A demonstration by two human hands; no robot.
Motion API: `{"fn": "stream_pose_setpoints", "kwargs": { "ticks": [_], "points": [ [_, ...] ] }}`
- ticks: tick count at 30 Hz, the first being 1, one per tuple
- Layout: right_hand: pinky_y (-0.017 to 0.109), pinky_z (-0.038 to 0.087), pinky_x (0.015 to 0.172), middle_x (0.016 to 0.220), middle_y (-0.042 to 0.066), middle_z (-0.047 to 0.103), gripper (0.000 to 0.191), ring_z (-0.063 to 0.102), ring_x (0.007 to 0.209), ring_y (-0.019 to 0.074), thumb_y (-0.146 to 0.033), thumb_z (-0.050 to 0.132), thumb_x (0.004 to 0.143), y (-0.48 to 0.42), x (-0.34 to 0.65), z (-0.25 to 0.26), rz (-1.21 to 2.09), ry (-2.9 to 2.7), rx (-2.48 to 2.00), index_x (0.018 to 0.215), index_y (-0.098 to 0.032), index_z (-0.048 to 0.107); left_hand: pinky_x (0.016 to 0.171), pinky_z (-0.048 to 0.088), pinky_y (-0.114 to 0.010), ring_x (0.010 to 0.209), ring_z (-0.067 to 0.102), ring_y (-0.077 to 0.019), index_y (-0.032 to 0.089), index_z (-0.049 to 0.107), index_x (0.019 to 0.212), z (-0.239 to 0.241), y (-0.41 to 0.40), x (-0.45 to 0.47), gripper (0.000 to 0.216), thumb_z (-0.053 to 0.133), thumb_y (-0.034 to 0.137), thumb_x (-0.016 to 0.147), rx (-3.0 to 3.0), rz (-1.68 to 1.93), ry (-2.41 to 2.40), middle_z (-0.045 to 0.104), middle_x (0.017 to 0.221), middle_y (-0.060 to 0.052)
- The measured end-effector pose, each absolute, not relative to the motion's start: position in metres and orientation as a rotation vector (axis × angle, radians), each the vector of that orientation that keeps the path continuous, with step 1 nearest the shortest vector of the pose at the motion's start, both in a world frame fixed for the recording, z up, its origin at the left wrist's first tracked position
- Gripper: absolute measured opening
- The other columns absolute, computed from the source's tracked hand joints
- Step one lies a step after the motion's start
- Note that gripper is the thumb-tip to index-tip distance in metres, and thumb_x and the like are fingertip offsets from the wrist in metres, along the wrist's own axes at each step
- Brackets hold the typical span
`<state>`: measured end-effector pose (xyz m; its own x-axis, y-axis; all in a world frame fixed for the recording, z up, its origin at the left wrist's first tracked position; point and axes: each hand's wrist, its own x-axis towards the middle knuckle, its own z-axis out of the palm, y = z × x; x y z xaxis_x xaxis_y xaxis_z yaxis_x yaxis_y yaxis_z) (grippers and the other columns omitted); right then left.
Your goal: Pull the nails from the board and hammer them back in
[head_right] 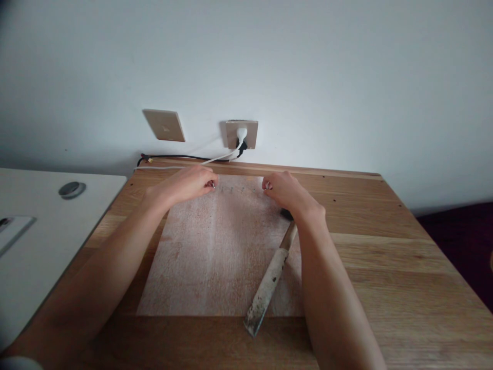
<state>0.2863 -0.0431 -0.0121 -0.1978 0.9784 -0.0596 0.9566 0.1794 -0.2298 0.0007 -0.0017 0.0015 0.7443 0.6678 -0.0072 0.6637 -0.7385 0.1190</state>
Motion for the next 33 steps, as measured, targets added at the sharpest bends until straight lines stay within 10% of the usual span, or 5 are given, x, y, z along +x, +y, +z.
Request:
{"fn": "stream_pose_setpoints", "kwargs": {
  "ticks": [33],
  "points": [
    [0.031,0.057,0.087,0.101,0.010,0.083,0.026,0.077,0.096,0.0250,-0.008,0.060,0.087,-0.047,0.264,-0.011,0.250,-2.367,-1.908,0.095,-0.020,0.082,0.077,0.050,-0.033,0.094,0.073,-0.0252,0.016,0.079,0.095,-0.004,-0.008,0.014,0.020,0.061,0.006,0.093,2.954,0.105,1.088,0.078,0.098,-0.010]
  ]
}}
